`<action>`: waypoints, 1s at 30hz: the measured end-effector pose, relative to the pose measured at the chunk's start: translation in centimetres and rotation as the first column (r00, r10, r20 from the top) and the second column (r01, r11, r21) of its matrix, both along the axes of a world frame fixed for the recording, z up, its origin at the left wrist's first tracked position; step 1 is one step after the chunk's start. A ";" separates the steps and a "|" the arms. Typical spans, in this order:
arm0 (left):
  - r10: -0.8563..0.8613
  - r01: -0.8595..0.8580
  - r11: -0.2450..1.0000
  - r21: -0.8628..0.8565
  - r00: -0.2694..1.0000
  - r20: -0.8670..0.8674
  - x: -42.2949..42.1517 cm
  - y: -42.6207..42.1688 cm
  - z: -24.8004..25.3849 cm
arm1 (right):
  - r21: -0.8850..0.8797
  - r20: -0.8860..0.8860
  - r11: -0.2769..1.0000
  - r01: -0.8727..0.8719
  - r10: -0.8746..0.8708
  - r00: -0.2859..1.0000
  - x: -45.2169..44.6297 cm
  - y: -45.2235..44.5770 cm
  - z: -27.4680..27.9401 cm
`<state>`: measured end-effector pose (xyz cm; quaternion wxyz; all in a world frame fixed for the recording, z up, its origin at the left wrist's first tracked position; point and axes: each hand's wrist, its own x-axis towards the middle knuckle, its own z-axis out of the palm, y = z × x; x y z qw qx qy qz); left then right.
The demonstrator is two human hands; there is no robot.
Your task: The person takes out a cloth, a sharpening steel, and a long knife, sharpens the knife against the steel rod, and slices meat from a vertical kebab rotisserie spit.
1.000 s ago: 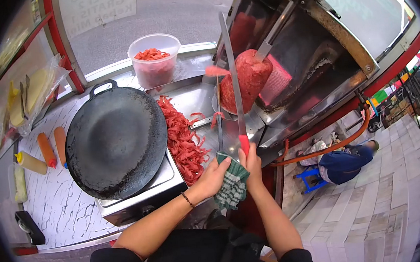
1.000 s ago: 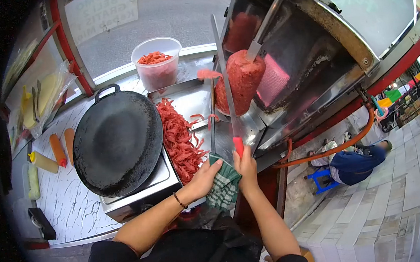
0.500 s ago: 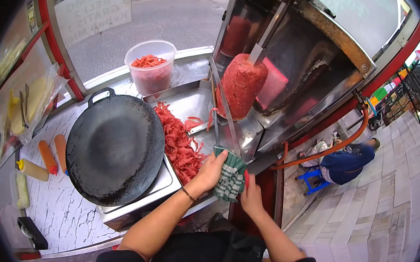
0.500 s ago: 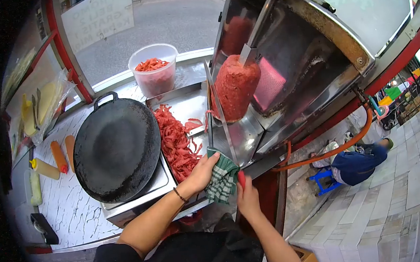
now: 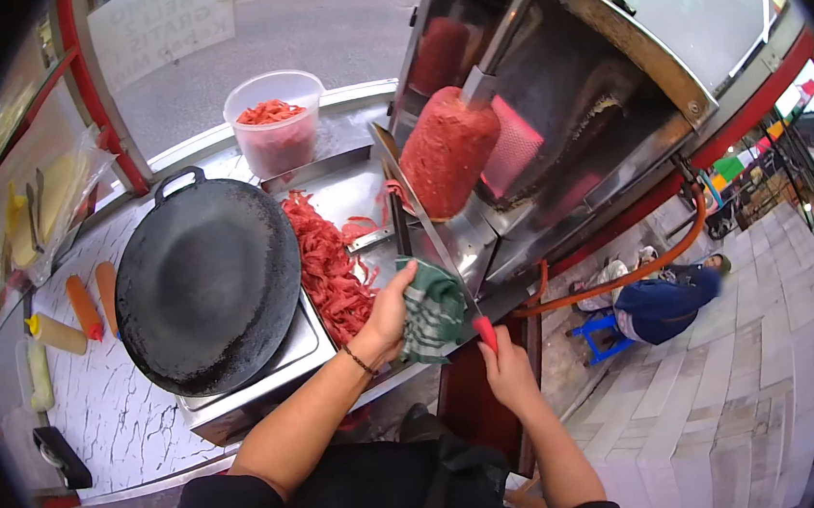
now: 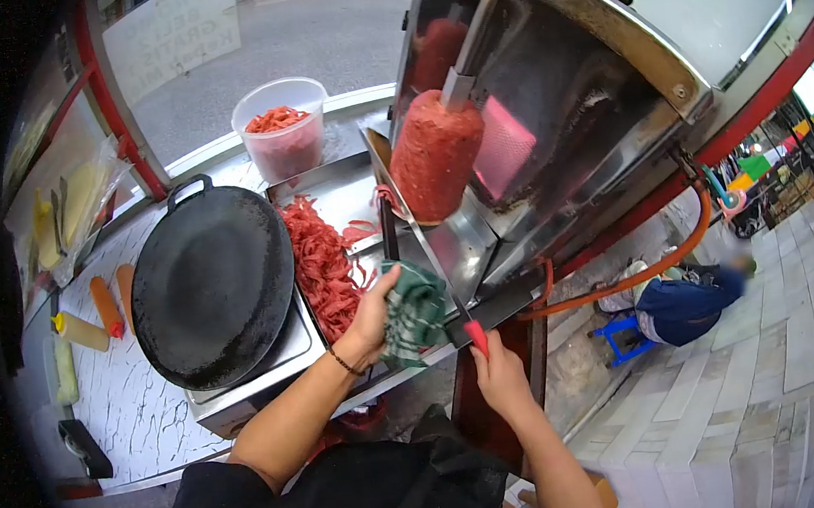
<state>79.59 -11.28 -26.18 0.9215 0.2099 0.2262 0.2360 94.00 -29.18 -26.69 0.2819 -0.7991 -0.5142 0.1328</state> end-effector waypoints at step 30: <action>-0.135 0.150 0.982 -0.117 0.982 0.128 -4.6 1.9 -1.3 | -0.378 0.138 0.921 -0.096 0.158 0.978 7.7 -8.1 16.1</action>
